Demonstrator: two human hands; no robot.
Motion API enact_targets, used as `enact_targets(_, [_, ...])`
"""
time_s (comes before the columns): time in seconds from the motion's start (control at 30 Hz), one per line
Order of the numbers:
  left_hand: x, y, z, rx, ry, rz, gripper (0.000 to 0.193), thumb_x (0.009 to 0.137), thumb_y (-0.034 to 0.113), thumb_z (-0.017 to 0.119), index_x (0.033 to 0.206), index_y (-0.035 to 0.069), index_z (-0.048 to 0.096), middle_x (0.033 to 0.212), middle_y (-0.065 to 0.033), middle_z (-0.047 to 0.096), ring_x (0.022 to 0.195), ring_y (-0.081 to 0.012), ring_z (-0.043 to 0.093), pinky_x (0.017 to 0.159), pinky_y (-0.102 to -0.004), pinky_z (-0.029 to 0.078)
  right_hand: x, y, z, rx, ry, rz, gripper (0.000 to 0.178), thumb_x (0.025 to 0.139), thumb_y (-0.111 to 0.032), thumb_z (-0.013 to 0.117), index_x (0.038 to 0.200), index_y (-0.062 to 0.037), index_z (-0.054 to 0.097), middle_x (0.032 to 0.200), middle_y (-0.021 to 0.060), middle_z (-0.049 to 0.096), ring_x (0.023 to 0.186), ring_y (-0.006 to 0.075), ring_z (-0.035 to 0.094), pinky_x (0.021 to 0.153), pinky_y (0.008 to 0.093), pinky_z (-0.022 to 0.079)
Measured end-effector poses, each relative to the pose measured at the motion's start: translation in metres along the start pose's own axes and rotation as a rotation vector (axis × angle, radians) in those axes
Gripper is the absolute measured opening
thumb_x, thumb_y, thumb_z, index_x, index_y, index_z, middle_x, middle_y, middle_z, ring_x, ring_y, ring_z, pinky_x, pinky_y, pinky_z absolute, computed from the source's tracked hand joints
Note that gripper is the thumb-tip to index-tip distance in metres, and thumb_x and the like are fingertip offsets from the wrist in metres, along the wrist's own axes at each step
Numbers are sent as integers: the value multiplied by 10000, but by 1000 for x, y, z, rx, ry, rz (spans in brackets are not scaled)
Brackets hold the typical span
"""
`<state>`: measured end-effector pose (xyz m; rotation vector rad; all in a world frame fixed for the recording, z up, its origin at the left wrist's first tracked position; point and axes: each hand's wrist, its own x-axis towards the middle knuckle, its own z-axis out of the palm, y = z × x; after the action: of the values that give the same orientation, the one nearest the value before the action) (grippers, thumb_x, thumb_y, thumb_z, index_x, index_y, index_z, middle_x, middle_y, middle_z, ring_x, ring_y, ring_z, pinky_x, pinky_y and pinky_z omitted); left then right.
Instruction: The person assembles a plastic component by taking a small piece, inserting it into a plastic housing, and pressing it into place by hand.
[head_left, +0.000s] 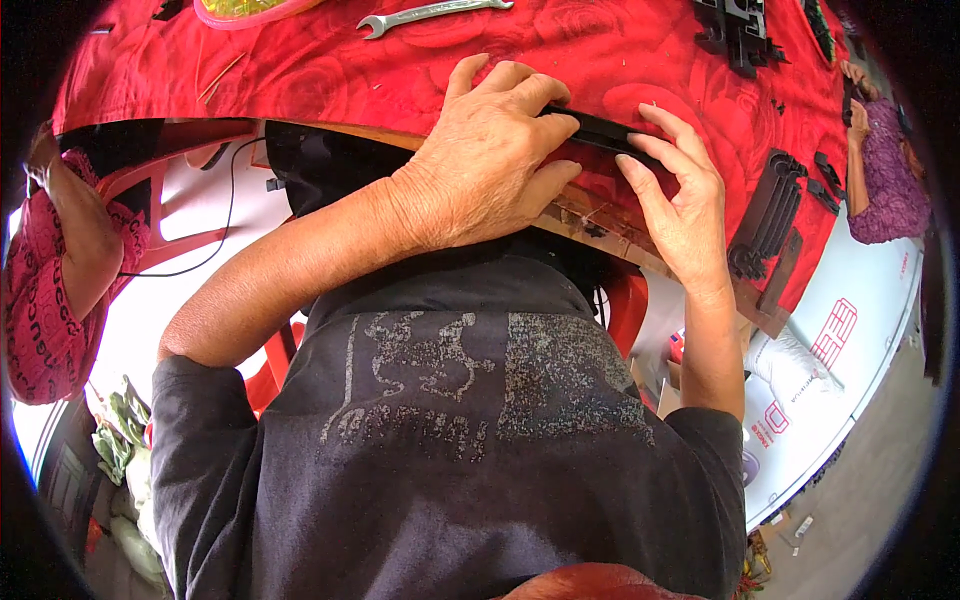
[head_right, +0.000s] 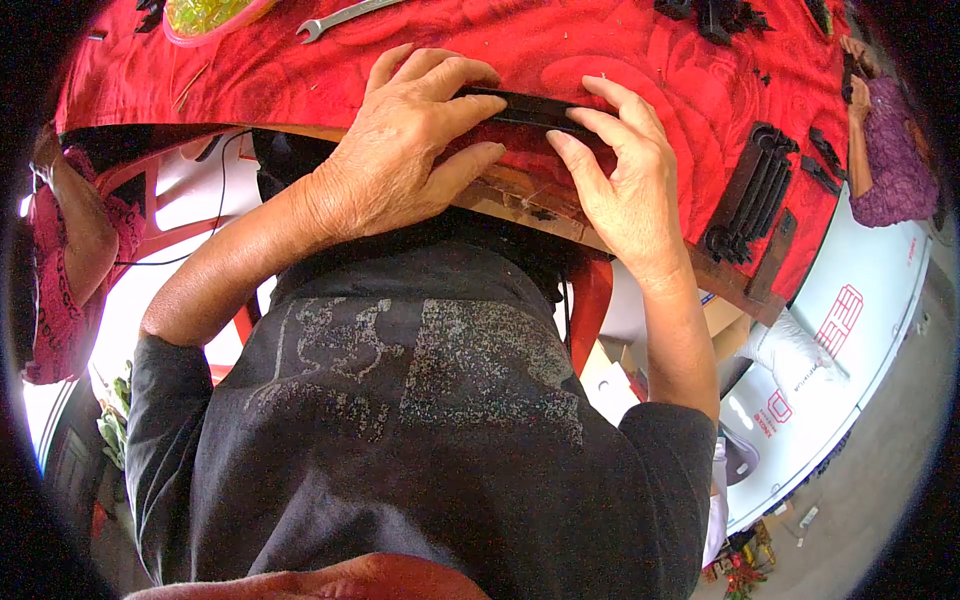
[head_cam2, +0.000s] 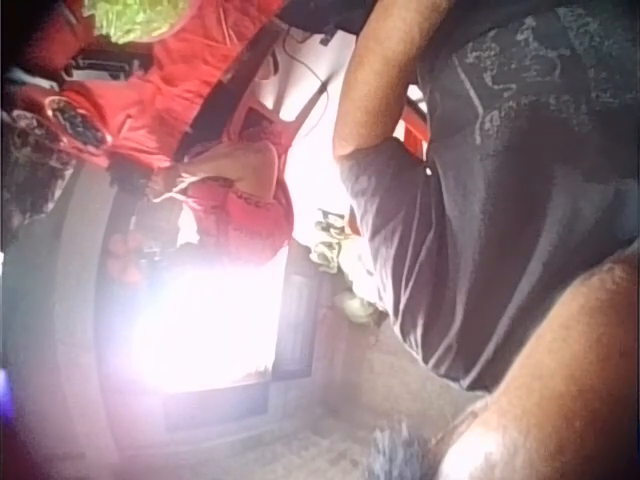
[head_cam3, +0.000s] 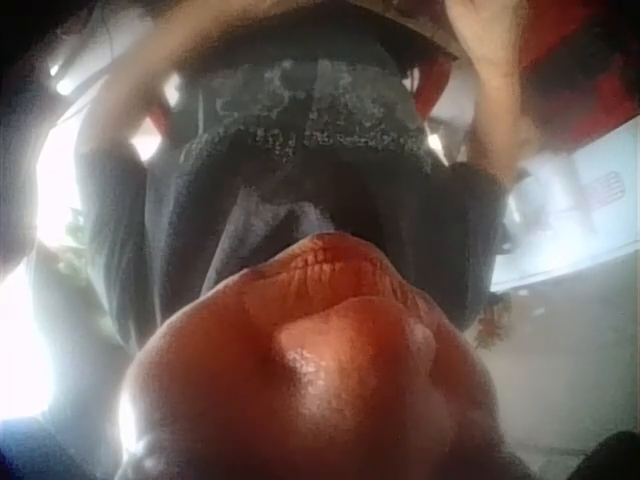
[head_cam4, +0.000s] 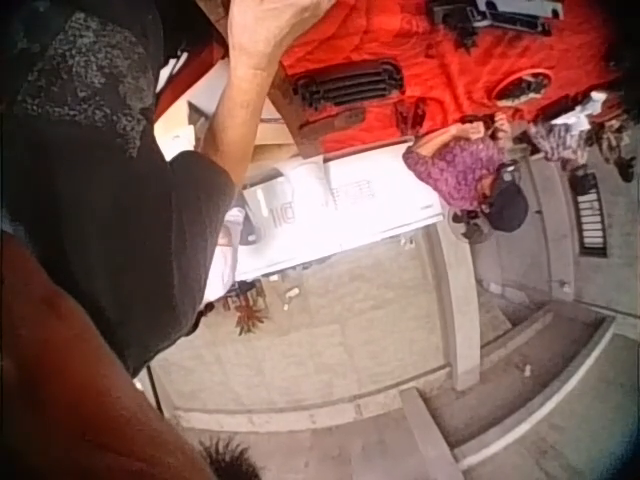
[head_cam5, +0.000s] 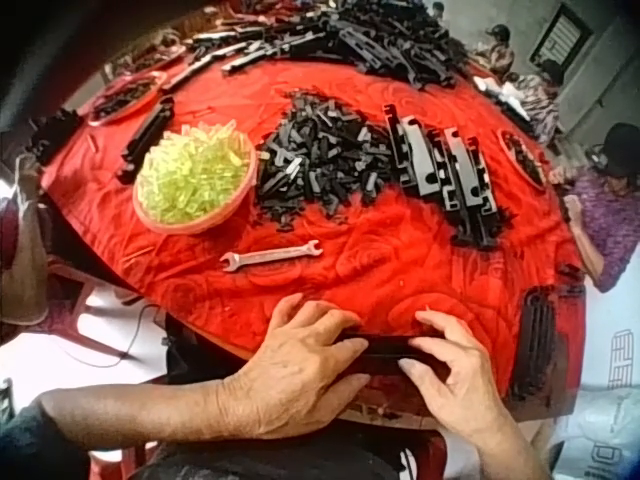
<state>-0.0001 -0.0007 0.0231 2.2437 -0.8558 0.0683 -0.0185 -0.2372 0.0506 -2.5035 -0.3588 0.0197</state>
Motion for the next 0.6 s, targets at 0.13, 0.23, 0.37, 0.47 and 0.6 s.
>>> enact_targets(0.13, [0, -1, 0, 0, -1, 5, 331, 825, 217, 708, 1088, 19, 682, 1173, -128, 605, 1156, -311, 539, 1058, -485, 335, 0, 0, 1, -44, 0, -35, 267, 829, -162, 749, 1015, 27, 721, 1249, 178, 640, 1185, 338, 593, 1029, 410, 440])
enact_targets(0.23, [-1, -1, 0, -1, -2, 5, 324, 828, 213, 705, 1084, 17, 681, 1174, -128, 605, 1155, -310, 540, 1057, -484, 338, 0, 0, 2, -53, -1, -42, 268, 829, -170, 748, 1015, 22, 723, 1247, 173, 642, 1183, 333, 592, 1030, 408, 436])
enact_targets(0.37, [-1, -2, -1, -4, -11, 10, 319, 830, 210, 702, 1081, 16, 679, 1174, -127, 605, 1153, -307, 542, 1056, -482, 341, -1, 0, 3, -42, 1, -14, 261, 831, -168, 747, 1013, 18, 725, 1242, 164, 647, 1183, 325, 589, 1031, 403, 434])
enact_targets(0.47, [-1, -2, 0, -4, -7, 13, 313, 832, 207, 698, 1080, 17, 679, 1170, -126, 605, 1154, -307, 542, 1057, -483, 342, -2, 0, 3, -21, 8, -8, 255, 838, -167, 744, 1015, 17, 726, 1240, 164, 648, 1178, 323, 593, 1028, 400, 436])
enact_targets(0.6, [0, -2, -1, 12, -8, 21, 308, 833, 205, 696, 1078, 19, 679, 1165, -124, 605, 1151, -307, 543, 1055, -482, 342, -2, 0, 3, 9, 7, 5, 248, 846, -162, 740, 1015, 18, 726, 1235, 163, 651, 1169, 320, 601, 1022, 397, 444])
